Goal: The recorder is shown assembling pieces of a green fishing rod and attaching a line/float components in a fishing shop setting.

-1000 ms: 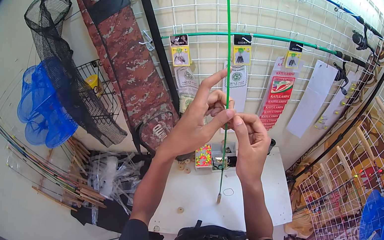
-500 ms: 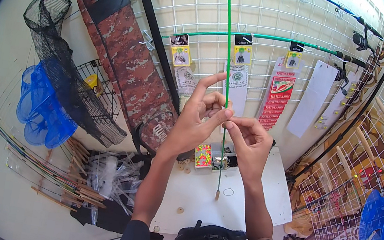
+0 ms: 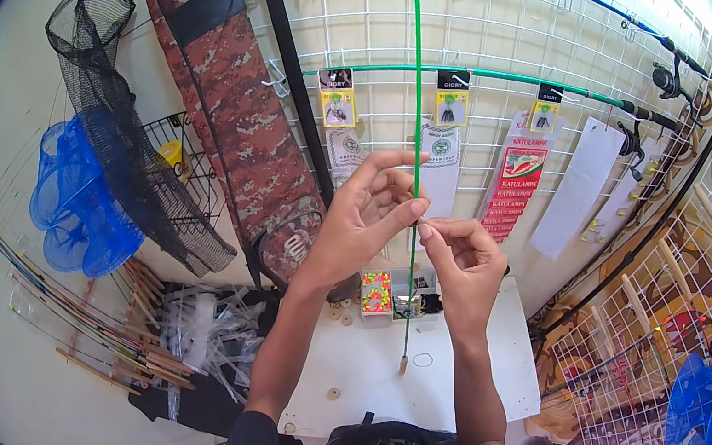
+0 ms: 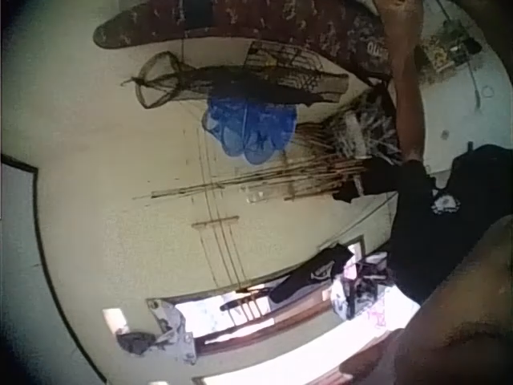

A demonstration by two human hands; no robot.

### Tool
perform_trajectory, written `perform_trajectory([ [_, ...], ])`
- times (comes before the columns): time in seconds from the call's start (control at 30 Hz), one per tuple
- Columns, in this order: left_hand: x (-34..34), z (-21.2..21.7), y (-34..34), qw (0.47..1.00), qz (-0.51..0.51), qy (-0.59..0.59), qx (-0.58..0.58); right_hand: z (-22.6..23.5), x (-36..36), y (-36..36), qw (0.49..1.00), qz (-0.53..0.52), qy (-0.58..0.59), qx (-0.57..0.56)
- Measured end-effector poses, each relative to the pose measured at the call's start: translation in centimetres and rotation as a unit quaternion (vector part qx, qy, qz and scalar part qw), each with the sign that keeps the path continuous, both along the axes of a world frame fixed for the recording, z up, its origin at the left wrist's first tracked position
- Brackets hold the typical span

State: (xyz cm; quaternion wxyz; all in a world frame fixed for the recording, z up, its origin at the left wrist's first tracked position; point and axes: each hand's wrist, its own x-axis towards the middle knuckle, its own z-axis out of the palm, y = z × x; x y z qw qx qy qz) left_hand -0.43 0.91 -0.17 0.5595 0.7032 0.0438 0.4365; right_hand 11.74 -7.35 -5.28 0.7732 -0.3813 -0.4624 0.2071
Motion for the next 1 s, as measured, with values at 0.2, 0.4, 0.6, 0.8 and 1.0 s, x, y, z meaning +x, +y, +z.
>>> perform_trajectory([
  [0.2,0.1,-0.4,0.2,1.000,0.015,0.002,-0.019,-0.1,0.0,0.3,1.000,-0.015,-0.010,0.012],
  [0.4,0.0,-0.2,0.3,0.999,0.031,0.031,-0.011,0.2,-0.1,0.4,0.997,-0.059,-0.048,0.014],
  [0.6,0.5,-0.3,0.0,0.999,0.042,0.008,0.012,0.3,0.0,0.3,0.993,-0.102,-0.060,0.013],
  [0.8,0.7,0.0,-0.4,0.999,0.030,0.026,0.024,0.5,0.2,0.0,0.993,-0.100,-0.062,0.011],
  [1.0,1.2,-0.3,-0.7,1.000,0.018,0.015,-0.009,0.5,1.0,-0.2,0.998,-0.042,-0.019,0.030],
])
